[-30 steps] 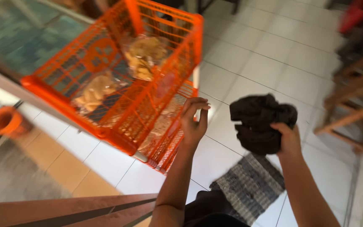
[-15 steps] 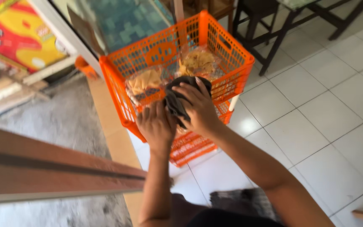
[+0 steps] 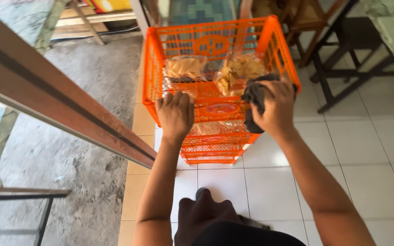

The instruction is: The person wipes the glass shelves of a display case with a cloth, moves bags of snacks between orange crates, and handles a piece of paper.

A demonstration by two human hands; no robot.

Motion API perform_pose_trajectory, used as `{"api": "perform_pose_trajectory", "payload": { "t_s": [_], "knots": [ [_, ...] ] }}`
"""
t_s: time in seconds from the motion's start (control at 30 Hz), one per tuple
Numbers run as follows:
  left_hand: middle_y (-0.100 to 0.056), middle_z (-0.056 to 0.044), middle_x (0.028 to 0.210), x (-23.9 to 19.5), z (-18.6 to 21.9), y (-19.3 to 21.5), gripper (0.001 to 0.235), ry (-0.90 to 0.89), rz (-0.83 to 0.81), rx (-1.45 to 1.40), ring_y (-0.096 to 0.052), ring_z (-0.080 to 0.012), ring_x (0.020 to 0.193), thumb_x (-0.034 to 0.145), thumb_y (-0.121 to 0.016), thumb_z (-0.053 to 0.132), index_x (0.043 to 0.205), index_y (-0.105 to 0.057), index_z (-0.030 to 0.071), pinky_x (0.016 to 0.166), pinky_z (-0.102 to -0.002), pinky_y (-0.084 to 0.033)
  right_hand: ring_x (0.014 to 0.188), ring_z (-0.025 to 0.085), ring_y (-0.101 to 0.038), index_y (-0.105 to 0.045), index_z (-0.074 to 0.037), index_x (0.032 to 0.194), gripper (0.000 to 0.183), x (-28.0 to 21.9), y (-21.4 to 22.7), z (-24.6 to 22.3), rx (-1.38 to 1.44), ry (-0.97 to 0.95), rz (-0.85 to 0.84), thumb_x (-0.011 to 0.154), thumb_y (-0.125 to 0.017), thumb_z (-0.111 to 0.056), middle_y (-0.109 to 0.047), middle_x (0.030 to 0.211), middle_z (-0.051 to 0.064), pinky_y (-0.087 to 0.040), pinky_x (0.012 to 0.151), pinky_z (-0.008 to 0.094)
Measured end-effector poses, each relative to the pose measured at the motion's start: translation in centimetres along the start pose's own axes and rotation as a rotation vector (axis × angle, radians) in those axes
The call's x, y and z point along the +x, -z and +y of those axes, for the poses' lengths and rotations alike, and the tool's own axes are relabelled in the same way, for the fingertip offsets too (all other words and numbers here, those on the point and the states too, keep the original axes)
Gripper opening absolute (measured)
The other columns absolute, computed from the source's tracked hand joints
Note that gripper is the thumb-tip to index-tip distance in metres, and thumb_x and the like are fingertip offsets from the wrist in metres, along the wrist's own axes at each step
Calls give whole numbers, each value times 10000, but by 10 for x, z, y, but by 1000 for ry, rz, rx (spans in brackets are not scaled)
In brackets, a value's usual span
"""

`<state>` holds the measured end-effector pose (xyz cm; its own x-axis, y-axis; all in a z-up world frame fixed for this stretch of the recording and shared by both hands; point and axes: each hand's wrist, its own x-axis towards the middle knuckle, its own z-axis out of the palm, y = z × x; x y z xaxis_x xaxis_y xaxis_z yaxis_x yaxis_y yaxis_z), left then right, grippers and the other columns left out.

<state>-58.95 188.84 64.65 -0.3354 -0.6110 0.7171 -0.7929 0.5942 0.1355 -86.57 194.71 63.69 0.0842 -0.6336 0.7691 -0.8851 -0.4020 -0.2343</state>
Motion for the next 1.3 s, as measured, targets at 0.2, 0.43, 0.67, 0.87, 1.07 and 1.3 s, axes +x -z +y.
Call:
{"api": "perform_pose_trajectory", "payload": {
  "t_s": [0.2, 0.43, 0.67, 0.87, 1.07, 1.3],
  "knots": [
    [-565, -65, 866, 0, -1, -5, 185, 32, -11, -1, -534, -287, 849, 1004, -567, 218, 856, -573, 108, 777, -454, -351, 1091, 367, -589, -679, -29, 1011, 401, 37, -48, -58, 128, 139, -153, 637, -788, -122, -636, 1153, 121, -398, 1007, 530],
    [-547, -49, 809, 0, -11, -4, 185, -31, 18, -35, -550, -261, 774, 973, -605, 208, 817, -567, 117, 696, -427, -361, 1049, 303, -615, -692, -4, 1065, 430, 60, -38, -48, 349, 330, -340, 679, -824, -141, -628, 1191, 117, -464, 936, 493],
    [-558, -54, 763, 2, -4, 7, 229, 36, -49, -63, -570, -267, 738, 960, -643, 188, 762, -560, 109, 678, -419, -383, 1116, 277, -641, -739, -83, 1078, 451, 82, 13, 31, 295, 195, -839, 649, -859, -153, -668, 1246, 19, -541, 896, 396],
    [-652, -88, 743, 24, 6, 20, 256, 184, -200, -21, -638, -296, 728, 966, -682, 259, 771, -679, 95, 703, -452, -448, 1022, 257, -673, -717, -73, 1130, 477, 99, 65, 108, 285, 87, -570, 670, -824, -140, -701, 1184, 49, -554, 860, 372],
    [-682, -150, 814, 72, -18, 2, 220, 335, -332, -102, -680, -352, 786, 907, -753, 251, 887, -699, 39, 717, -474, -534, 1032, 287, -653, -705, -58, 1148, 460, 131, 34, 171, 353, 169, -304, 696, -785, -89, -695, 1166, 84, -535, 898, 394],
    [-639, -72, 1199, 140, -115, -158, 463, -20, -721, 98, -608, -314, 1163, 712, -808, 77, 1152, -680, 141, 885, -452, -544, 1045, 322, -630, -691, -40, 1169, 446, 141, -13, 186, 485, 247, -257, 725, -739, -29, -687, 1146, 124, -513, 943, 419]
  ]
}}
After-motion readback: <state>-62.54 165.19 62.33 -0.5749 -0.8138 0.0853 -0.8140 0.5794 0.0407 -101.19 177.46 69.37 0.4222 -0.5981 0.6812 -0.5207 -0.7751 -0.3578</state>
